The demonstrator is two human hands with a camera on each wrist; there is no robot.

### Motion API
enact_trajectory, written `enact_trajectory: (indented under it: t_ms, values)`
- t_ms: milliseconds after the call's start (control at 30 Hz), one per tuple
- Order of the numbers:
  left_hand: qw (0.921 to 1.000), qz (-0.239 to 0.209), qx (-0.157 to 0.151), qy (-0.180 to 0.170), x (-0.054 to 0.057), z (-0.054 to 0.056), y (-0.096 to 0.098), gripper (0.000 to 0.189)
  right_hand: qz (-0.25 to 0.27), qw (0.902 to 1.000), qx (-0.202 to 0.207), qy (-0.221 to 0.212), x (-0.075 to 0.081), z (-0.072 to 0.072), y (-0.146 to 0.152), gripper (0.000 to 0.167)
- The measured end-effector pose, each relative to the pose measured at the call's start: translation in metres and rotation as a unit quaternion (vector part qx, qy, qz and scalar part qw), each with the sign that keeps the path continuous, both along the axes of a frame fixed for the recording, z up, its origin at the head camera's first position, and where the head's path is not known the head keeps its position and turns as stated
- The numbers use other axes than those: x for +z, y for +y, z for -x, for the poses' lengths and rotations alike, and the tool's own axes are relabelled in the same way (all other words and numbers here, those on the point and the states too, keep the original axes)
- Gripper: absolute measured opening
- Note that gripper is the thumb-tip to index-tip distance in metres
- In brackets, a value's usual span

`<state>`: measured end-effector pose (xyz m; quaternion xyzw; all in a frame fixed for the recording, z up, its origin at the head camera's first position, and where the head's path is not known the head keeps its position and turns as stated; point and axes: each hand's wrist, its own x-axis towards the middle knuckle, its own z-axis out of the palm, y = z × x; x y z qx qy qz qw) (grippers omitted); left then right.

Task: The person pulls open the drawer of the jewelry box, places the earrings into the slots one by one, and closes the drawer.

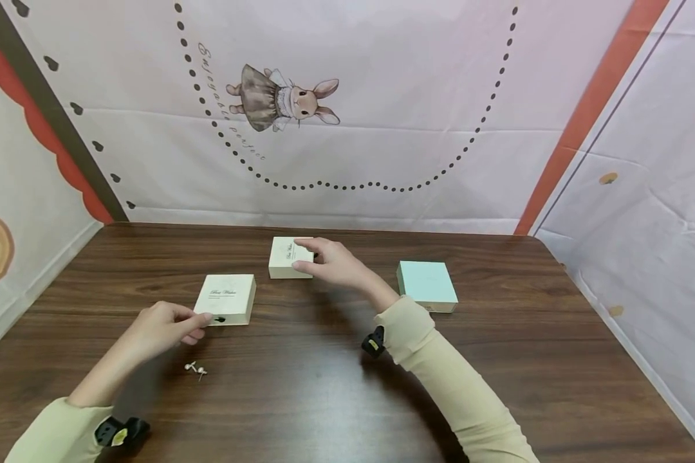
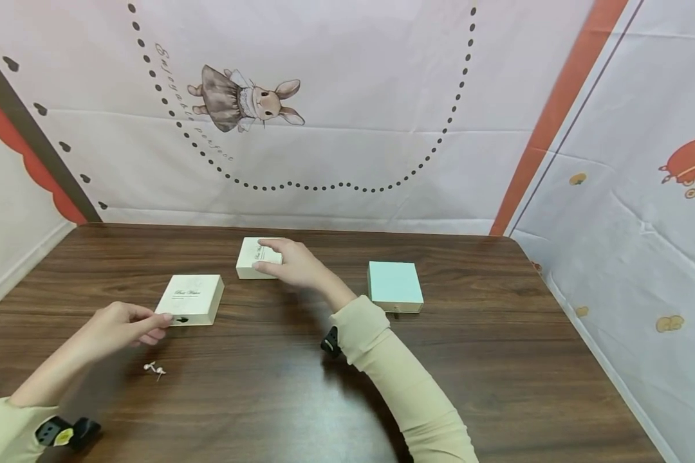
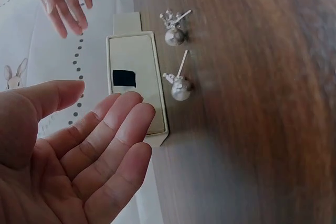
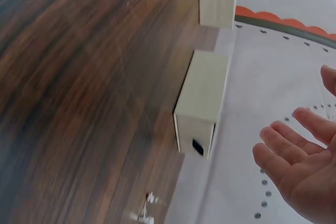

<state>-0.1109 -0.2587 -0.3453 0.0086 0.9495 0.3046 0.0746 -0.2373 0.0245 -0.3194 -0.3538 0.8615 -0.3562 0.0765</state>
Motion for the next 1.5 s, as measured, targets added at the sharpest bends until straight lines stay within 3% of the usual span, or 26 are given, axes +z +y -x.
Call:
enact_trajectory:
  t_ms: [233, 433, 1033, 1333, 1500]
  values:
    - [1.0000, -0.002, 0.002, -0.006, -0.001, 0.005, 0.008, 0.042, 0.012, 0.9992, 0.019, -0.032, -0.007, 0.003, -0.021, 0.052]
    - [0.9996, 0.026, -0.001, -0.013, -0.004, 0.010, 0.010, 0.040, 0.010, 0.9970, 0.023, -0.073, -0.012, 0.000, -0.037, 0.051]
    - [0.9983, 0.053, 0.004, -0.023, -0.005, 0.017, 0.014, 0.025, -0.021, 0.9935, 0.045, -0.102, -0.024, -0.003, -0.072, 0.056]
    - [0.9979, 0.064, -0.006, -0.014, -0.007, 0.018, 0.014, 0.020, -0.054, 0.9922, 0.064, -0.092, -0.031, -0.006, -0.083, 0.061]
    - [0.9976, 0.068, -0.009, -0.010, -0.008, 0.019, 0.014, 0.019, -0.078, 0.9932, 0.064, -0.058, -0.033, -0.007, -0.086, 0.065]
